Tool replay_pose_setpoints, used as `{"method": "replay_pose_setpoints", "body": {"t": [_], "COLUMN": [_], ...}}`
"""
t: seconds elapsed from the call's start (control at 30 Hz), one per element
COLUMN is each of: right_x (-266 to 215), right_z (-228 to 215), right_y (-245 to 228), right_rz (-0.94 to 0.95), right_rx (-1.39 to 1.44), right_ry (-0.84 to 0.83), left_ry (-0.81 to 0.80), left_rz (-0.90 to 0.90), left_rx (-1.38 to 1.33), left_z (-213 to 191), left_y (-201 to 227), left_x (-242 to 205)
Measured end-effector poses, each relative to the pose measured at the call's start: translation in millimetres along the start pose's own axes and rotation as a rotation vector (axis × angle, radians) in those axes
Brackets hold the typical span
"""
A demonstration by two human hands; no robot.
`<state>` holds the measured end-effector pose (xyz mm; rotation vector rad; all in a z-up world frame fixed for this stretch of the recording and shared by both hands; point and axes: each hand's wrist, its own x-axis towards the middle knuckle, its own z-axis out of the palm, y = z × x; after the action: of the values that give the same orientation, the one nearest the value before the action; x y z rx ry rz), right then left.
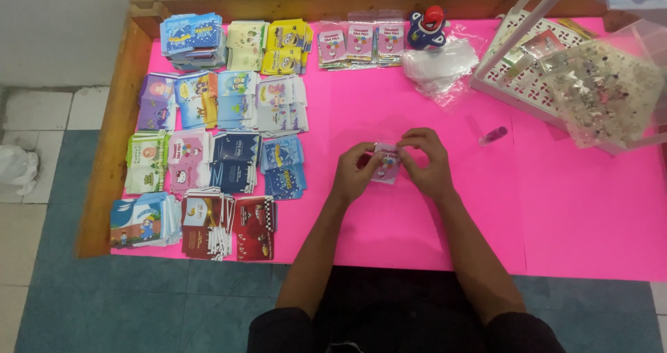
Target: The person folds small sheets of paper around sticker packs and secures them with a clear plastic seal using a hand-held dispenser.
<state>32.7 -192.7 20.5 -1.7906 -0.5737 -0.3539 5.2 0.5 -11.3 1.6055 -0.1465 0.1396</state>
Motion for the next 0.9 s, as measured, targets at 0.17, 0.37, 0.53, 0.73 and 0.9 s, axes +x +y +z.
{"method": "replay_pose_setpoints", "body": {"t": [0.17, 0.37, 0.53, 0.73, 0.9], "right_x": [-4, -18, -6, -15, -17], "right_z": [8, 9, 7, 16, 24], "right_y": [3, 38, 20, 18, 35], "right_rz": [0.070, 0.317, 0.227, 0.357, 0.314], "right_rx": [0.066, 0.225, 0.375, 0.289, 0.201], "right_ry": [-0.157, -0.078, -0.007, -0.173, 0.029], "left_ry": [0.070, 0.056, 0.087, 0.249, 0.264], "left_rz": [0.005, -0.026, -0.067, -0.062, -0.049], "left_rx": [0.000, -0.080, -0.030, -0.103, -0.103], "left_z": [1, -2, -5, -10, -8], "left_y": [18, 9, 10, 27, 13], "left_x": [-5, 1, 6, 4, 5]}}
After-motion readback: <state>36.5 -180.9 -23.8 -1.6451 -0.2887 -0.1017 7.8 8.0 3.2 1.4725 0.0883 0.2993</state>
